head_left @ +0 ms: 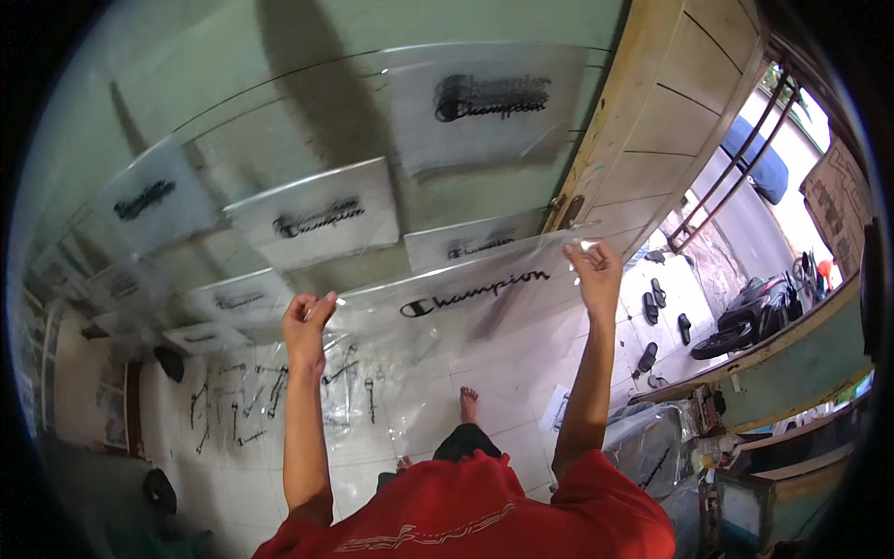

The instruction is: The person picks up printed plastic sheets from a coworker at a printing station and places them one by one onto various surfaces and drying racks around the room.

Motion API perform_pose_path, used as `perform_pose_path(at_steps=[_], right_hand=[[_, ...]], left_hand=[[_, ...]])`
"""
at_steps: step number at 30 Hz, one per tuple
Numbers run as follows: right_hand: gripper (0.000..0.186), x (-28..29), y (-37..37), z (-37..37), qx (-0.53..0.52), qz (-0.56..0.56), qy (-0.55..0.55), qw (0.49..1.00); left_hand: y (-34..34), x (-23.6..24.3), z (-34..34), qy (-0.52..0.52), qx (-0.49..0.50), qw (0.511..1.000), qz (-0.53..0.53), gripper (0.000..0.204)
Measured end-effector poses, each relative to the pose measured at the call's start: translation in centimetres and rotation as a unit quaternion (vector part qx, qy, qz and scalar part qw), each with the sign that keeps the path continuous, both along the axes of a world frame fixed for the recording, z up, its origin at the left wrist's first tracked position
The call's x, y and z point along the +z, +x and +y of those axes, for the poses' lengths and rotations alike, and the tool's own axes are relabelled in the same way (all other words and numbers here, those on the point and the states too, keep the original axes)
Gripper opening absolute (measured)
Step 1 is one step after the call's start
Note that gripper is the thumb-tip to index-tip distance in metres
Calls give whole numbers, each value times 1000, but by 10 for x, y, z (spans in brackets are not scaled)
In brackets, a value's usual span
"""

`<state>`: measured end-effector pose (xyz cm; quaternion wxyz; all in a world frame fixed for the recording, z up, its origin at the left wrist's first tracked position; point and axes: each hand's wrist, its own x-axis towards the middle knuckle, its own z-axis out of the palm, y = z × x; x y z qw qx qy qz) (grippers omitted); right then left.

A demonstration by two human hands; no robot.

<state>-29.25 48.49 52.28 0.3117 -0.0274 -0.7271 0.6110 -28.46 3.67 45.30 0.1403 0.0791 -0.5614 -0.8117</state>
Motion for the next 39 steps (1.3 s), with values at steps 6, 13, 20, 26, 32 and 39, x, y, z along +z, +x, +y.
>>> perform_pose_path(at_steps=[6,13,20,26,32,39], right_hand=[[12,11,-58,32,120,-86,95,984],[20,1,-140,65,203,-243,92,944],[43,-31,-199,107,480,-125,24,868],[50,-40,-230,97,610,-315,-149,712],[43,-6,-238,84,598,-168,-54,781],[47,35,-268,49,545,-260,-56,795]], left_hand=[[-29,-58,20,189,-96,961,-174,10],[-33,-131,76,400,-214,829,-328,24],[-66,-19,102,205,-33,970,-124,36],[-72,8,79,-41,-30,995,-86,39],[-70,75,72,-61,28,998,6,41],[-89,136,46,-120,-23,988,95,42]])
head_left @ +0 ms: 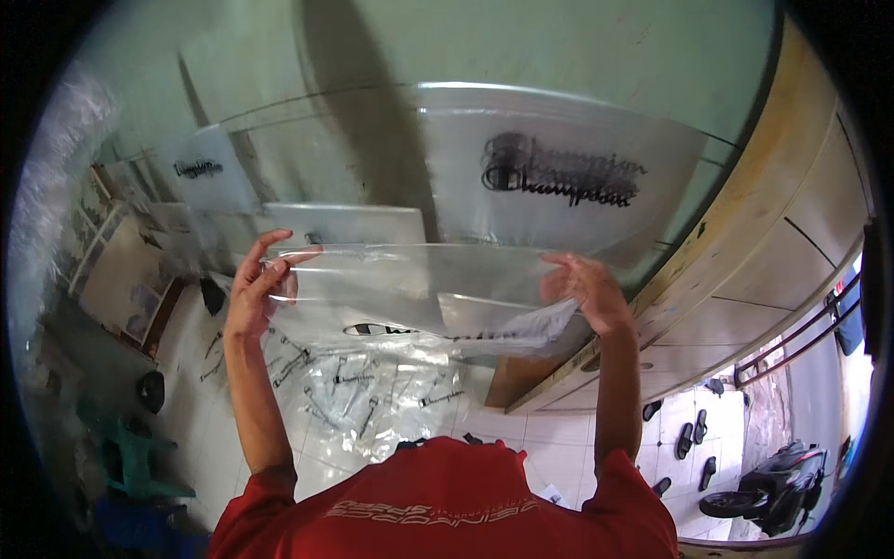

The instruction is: The person picks up printed plastic sheets from a coworker at a printing station and places them one by one onto various surfaces and drying racks around the room.

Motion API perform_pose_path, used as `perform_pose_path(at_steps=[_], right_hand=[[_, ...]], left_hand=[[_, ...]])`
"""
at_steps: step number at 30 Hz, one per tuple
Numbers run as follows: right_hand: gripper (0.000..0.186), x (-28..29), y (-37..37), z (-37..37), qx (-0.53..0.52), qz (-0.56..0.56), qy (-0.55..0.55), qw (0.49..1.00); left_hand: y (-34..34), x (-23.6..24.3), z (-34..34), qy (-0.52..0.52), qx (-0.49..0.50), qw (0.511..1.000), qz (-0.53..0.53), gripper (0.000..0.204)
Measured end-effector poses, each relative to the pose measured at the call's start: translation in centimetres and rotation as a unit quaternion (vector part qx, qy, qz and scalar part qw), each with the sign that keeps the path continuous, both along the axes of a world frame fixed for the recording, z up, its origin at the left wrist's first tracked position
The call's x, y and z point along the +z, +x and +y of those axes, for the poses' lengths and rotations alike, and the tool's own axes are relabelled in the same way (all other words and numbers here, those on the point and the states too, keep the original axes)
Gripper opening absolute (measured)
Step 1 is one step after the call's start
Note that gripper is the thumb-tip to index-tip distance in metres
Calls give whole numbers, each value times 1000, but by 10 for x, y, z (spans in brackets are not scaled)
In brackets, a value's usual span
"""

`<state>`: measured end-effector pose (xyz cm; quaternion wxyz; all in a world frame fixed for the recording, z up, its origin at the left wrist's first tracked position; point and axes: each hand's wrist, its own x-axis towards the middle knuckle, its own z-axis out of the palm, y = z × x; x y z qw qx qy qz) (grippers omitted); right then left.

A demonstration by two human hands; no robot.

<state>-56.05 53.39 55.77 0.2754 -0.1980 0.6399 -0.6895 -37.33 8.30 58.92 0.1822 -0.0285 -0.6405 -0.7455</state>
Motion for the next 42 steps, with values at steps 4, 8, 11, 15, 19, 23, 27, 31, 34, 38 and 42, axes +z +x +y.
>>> perform_pose_path(at_steps=[4,8,11,15,19,23,27,31,34,38,42], right_hand=[[50,93,23,2,-86,369,-90,921],[49,201,19,7,-73,383,-180,903],[48,259,-6,11,-56,407,-160,898],[50,297,-22,3,-95,407,-207,885],[49,318,-49,14,-98,405,-266,869],[44,317,-66,16,-143,415,-274,856],[43,316,-81,16,-156,424,-331,828],[43,318,-87,11,-159,433,-364,809],[43,325,-90,10,-172,446,-360,801],[43,332,-94,13,-172,447,-366,798],[41,331,-109,21,-204,445,-338,804]], left_hand=[[-16,56,-10,-55,-14,993,104,50],[-74,129,13,-44,-43,969,239,51],[-120,177,13,-57,-87,956,275,55],[-155,216,27,-58,-128,947,290,56],[-175,237,40,-77,-136,939,305,56],[-191,244,54,-78,-133,936,316,60],[-201,246,62,-74,-140,929,334,60],[-208,252,64,-77,-123,922,358,61],[-212,260,67,-85,-95,918,374,61],[-215,269,74,-89,-86,913,388,57],[-226,273,72,-61,-103,934,337,52]])
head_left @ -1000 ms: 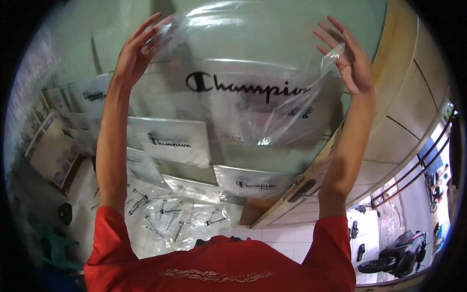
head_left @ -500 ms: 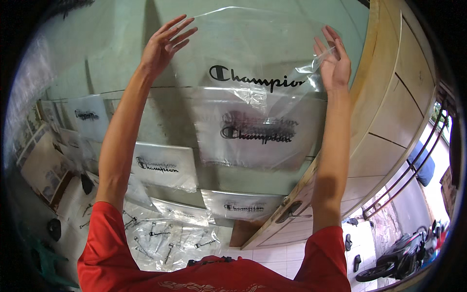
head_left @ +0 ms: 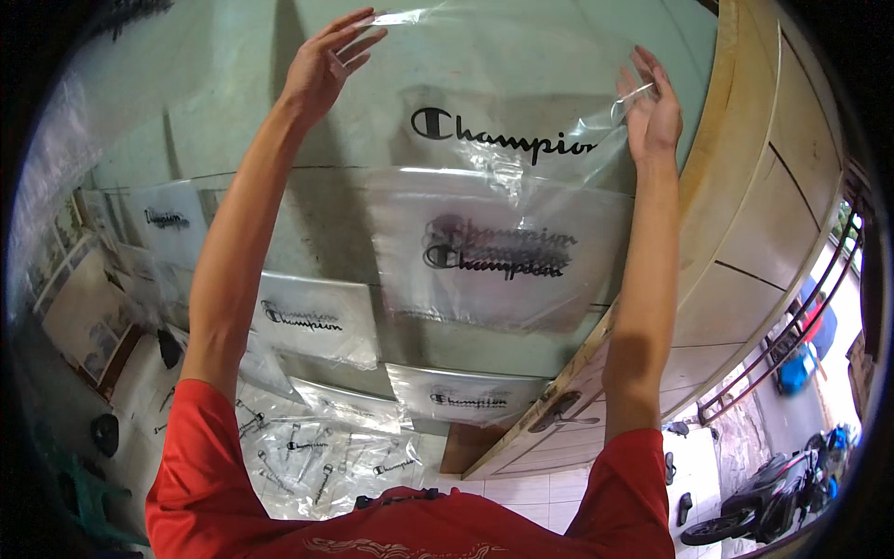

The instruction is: The person picks up printed plastic sheets from a coworker at a printing station and places them one by one onto various surfaces and drying racks around the room.

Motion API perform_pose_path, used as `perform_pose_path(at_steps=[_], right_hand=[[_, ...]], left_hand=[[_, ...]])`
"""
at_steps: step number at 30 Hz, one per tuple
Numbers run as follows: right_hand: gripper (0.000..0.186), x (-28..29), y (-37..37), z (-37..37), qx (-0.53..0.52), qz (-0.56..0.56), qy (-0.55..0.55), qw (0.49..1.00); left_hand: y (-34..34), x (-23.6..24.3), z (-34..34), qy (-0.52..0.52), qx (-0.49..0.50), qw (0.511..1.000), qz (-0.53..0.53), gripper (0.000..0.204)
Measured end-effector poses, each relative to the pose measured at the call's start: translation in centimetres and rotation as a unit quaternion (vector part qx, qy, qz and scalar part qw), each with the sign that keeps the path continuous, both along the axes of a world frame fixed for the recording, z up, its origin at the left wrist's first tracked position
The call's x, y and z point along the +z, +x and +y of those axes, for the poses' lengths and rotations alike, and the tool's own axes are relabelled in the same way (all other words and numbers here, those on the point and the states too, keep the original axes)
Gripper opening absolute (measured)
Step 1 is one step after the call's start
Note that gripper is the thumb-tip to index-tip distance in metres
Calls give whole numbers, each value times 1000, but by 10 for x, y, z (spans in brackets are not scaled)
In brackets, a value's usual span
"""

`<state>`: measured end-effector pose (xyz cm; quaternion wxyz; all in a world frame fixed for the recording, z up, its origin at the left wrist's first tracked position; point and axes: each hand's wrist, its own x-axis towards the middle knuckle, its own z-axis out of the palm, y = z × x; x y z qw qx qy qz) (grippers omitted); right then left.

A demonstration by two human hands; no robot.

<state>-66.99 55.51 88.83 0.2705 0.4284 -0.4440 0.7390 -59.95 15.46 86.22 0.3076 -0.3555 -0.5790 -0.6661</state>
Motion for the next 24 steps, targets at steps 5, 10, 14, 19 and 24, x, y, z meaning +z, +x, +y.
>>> perform_pose_path(at_steps=[5,10,14,19,24], right_hand=[[40,-1,-11,10,-74,-111,28,991],[39,7,-17,8,-87,-140,23,986],[40,5,-19,7,-104,-131,12,986],[40,-1,-17,4,-92,-144,28,985],[41,-10,-22,9,-86,-142,39,985]], left_hand=[[-8,-4,5,-15,-16,999,-38,41],[-21,8,6,-15,25,999,-38,41],[-32,14,4,-30,48,998,-27,41],[-41,8,-9,-28,30,998,-44,40],[-41,-6,-6,-49,53,997,-37,38]])
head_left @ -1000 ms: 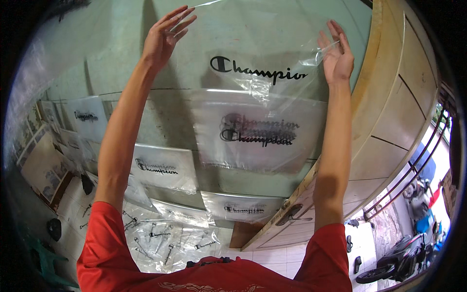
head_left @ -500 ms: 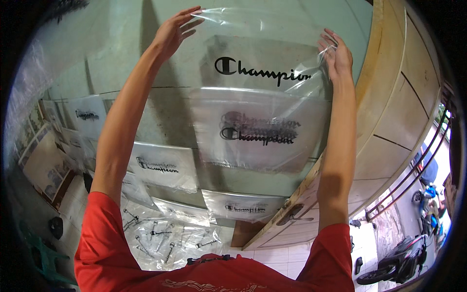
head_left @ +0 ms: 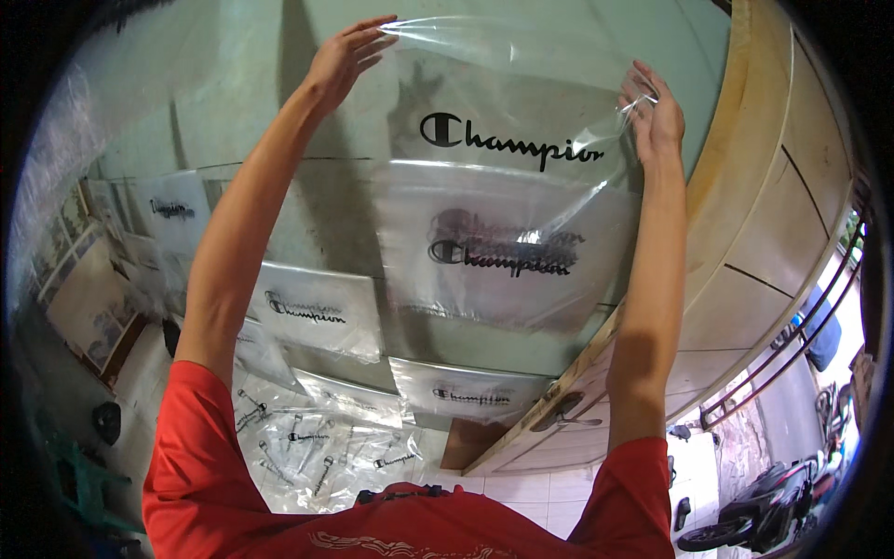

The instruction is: The person picks up printed plastic sheets from a coworker at a printing station and places them one by one onto various surfaces and drying racks around the room.

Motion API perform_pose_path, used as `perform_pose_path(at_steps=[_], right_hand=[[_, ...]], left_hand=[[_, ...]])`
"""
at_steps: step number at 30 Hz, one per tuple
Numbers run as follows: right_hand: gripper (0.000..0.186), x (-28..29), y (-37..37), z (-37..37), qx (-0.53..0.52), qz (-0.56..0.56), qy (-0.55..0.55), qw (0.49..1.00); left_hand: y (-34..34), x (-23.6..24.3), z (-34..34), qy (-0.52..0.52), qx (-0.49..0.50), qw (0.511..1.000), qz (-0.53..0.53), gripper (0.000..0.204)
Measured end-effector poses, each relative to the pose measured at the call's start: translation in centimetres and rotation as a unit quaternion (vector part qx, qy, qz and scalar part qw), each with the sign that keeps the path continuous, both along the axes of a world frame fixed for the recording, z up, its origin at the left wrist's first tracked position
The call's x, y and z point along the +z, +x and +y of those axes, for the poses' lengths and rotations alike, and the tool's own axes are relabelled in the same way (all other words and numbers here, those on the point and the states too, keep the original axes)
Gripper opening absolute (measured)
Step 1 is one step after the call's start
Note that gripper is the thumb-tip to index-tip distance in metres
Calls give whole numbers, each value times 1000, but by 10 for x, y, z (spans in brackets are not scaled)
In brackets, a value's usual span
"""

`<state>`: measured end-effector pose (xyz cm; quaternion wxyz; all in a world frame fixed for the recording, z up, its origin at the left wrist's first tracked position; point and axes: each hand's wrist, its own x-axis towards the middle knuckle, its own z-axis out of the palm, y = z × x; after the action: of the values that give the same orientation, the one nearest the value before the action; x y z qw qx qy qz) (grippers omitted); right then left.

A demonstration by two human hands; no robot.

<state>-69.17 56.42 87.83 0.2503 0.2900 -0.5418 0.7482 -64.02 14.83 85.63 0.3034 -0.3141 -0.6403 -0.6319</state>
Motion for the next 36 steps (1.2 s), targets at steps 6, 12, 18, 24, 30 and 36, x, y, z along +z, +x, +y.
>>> perform_pose_path(at_steps=[6,12,18,24,30,36], right_hand=[[42,12,17,-14,18,90,-40,995],[41,6,14,-17,42,90,-64,993],[40,1,17,-10,21,36,-36,998],[42,3,23,-5,23,-36,25,999],[40,2,28,1,-35,-47,46,997],[24,-23,11,10,-167,-163,92,968]], left_hand=[[4,34,-4,39,5,999,27,43],[-8,39,-9,33,18,999,34,42],[0,17,-13,0,30,999,-17,41],[13,-2,-7,-31,40,996,-71,36],[14,0,-2,-10,19,999,-44,38],[12,-29,-14,-70,5,962,-265,42]])
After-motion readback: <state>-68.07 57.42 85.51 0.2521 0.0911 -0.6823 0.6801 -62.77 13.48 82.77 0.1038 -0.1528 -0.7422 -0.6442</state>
